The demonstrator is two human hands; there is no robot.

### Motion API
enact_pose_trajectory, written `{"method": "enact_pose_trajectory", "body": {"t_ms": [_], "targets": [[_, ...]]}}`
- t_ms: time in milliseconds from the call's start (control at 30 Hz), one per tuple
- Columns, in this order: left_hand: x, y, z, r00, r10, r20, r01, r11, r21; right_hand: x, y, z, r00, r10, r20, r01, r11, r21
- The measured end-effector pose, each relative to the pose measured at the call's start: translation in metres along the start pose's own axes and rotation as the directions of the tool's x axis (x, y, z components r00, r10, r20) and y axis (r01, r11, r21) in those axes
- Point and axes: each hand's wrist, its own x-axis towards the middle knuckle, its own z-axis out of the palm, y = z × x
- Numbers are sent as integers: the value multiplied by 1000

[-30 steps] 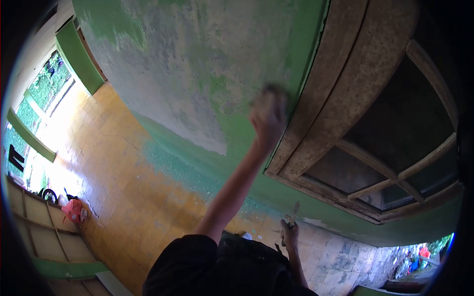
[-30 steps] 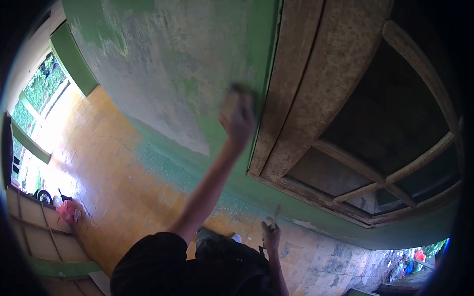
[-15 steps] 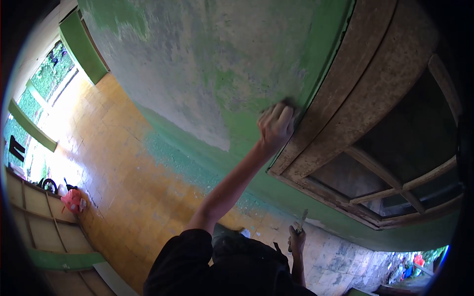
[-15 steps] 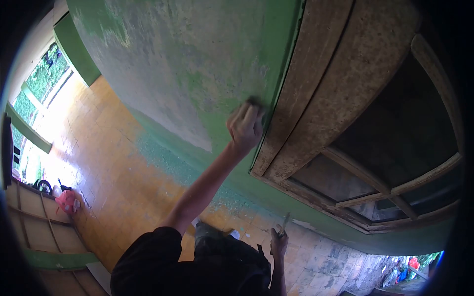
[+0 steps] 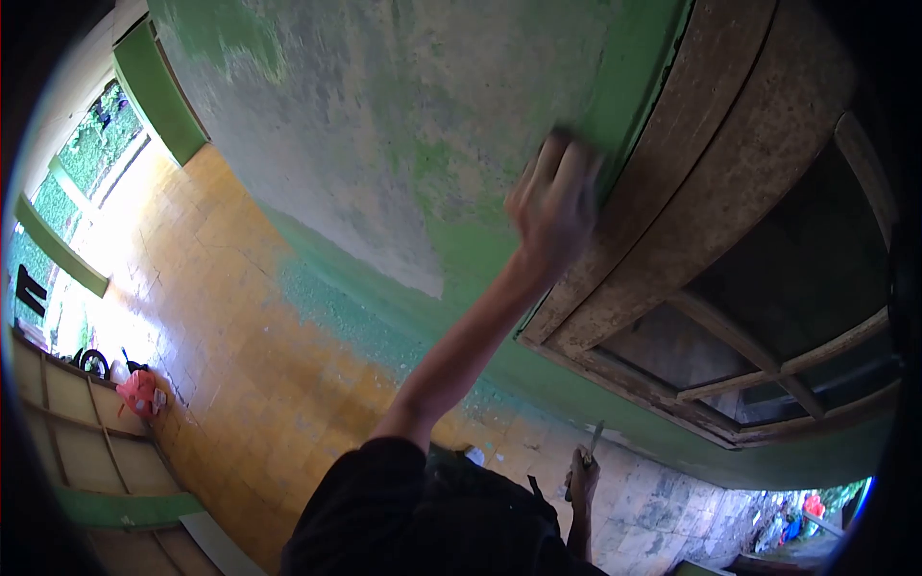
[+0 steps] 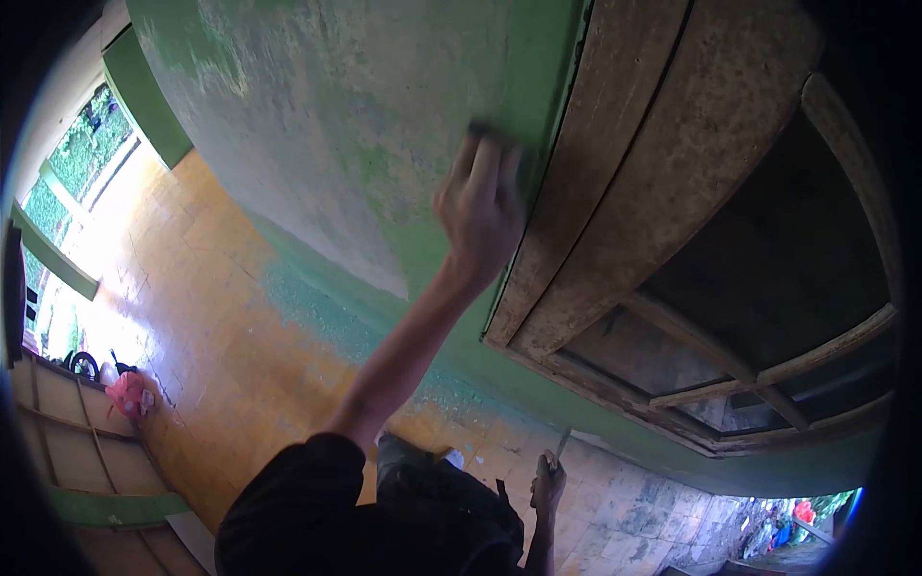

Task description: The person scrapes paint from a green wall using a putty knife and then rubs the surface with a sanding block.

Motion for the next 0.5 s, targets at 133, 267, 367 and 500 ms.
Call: {"method": "enact_pose_trajectory", "body": {"t_ms": [133,267,367,500], "targets": [[-19,-4,15,993,69,-97,-69,998,2,-6,-20,-4,999,-25,-40,22,998,-63],[-98,-28,-1,998,-60,-18,61,998,29,-8,-5,-12,996,-41,-77,38,999,-34],[-31,-14,11,988,-74,-133,77,997,20,1,-8,-13,995,-66,-73,64,997,-36],[25,10,1,999,-29,-35,30,999,25,-13,-6,-23,995,-63,-73,56,994,-94]]}}
